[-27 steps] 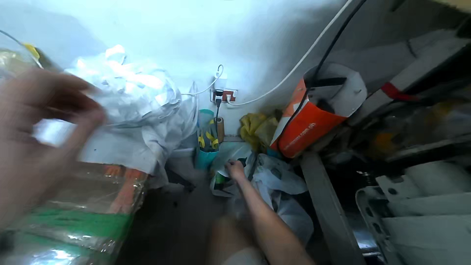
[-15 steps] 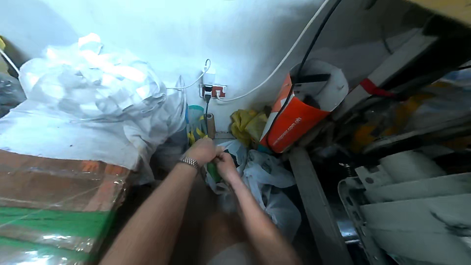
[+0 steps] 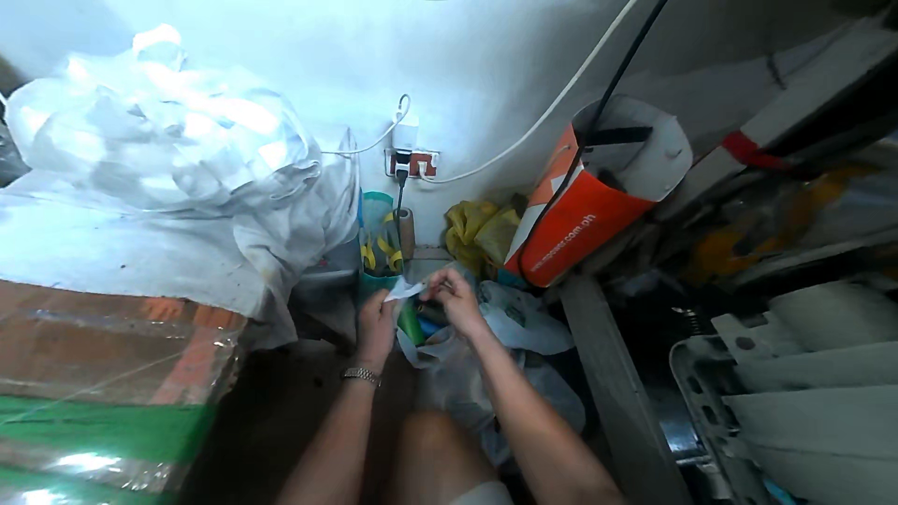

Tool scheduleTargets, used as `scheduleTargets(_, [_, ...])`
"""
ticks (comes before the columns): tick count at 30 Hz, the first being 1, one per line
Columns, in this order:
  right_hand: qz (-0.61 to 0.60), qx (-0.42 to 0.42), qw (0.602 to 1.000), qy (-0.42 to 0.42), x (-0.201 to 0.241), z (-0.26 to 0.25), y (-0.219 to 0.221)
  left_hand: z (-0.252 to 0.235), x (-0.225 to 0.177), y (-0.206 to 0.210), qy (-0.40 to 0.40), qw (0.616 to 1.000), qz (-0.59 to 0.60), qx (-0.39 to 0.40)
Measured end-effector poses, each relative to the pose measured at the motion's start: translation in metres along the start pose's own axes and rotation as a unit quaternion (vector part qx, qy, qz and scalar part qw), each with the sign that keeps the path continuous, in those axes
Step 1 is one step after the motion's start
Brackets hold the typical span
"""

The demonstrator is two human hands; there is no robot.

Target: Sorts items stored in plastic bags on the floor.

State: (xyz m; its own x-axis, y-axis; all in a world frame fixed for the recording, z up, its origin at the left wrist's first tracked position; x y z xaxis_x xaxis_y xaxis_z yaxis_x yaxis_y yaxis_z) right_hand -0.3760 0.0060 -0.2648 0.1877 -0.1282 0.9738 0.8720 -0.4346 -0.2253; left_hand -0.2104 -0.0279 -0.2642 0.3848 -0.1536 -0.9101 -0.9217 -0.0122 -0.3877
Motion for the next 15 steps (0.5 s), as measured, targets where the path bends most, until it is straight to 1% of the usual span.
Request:
scheduleTargets(1, [0.054, -0.02, 0.998, 0.032, -0.018, -0.007, -0.001, -0.001, 0.002, -0.007, -0.027, 0.999, 0.025, -0.02])
scheduleTargets(2, [0.125, -0.005, 0.99, 0.06, -0.04, -0.014, 0.004, -0.002, 0.004, -0.012, -0.047, 0.997, 0.044, -0.031])
scheduleTargets(3, [0.197, 0.032, 0.977, 0.08, -0.064, -0.017, 0.013, -0.001, 0.004, -0.017, -0.052, 0.997, 0.051, -0.03])
scheduleTargets(5, [0.321, 0.097, 0.938, 0.085, -0.112, -0.014, 0.034, 0.001, 0.002, -0.022, -0.032, 0.998, 0.043, -0.025])
scheduleTargets(8, [0.446, 0.157, 0.877, 0.079, -0.155, -0.002, 0.046, -0.006, 0.002, -0.021, -0.014, 0.999, 0.025, -0.029])
scheduleTargets(10, [0.489, 0.194, 0.844, 0.104, -0.169, 0.014, 0.042, -0.011, -0.002, -0.018, -0.016, 1.0, 0.013, -0.023])
scheduleTargets(11, [0.497, 0.21, 0.833, 0.119, -0.172, 0.022, 0.04, -0.015, -0.005, -0.017, -0.02, 0.999, 0.016, -0.021])
scheduleTargets(13, [0.518, 0.231, 0.816, 0.115, -0.173, 0.03, 0.04, -0.028, -0.006, -0.013, -0.049, 0.998, 0.041, -0.02])
scheduleTargets(15, [0.549, 0.255, 0.787, 0.115, -0.165, 0.032, 0.039, -0.044, -0.004, -0.009, -0.086, 0.993, 0.08, -0.033])
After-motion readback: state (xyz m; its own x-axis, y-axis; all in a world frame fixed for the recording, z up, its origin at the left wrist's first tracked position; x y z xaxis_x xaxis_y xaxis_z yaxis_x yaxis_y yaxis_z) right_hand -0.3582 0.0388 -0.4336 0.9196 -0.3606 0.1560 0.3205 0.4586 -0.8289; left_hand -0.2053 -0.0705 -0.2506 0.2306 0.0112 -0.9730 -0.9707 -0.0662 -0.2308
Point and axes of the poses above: each hand's wrist, its own z-axis away from the middle knuckle, its own y-axis out of the palm, x = y × z, the point moved 8 cm from there along -z, towards the middle knuckle, and after that the axes turned 13 degrees about -x, right-handed, at the moved point
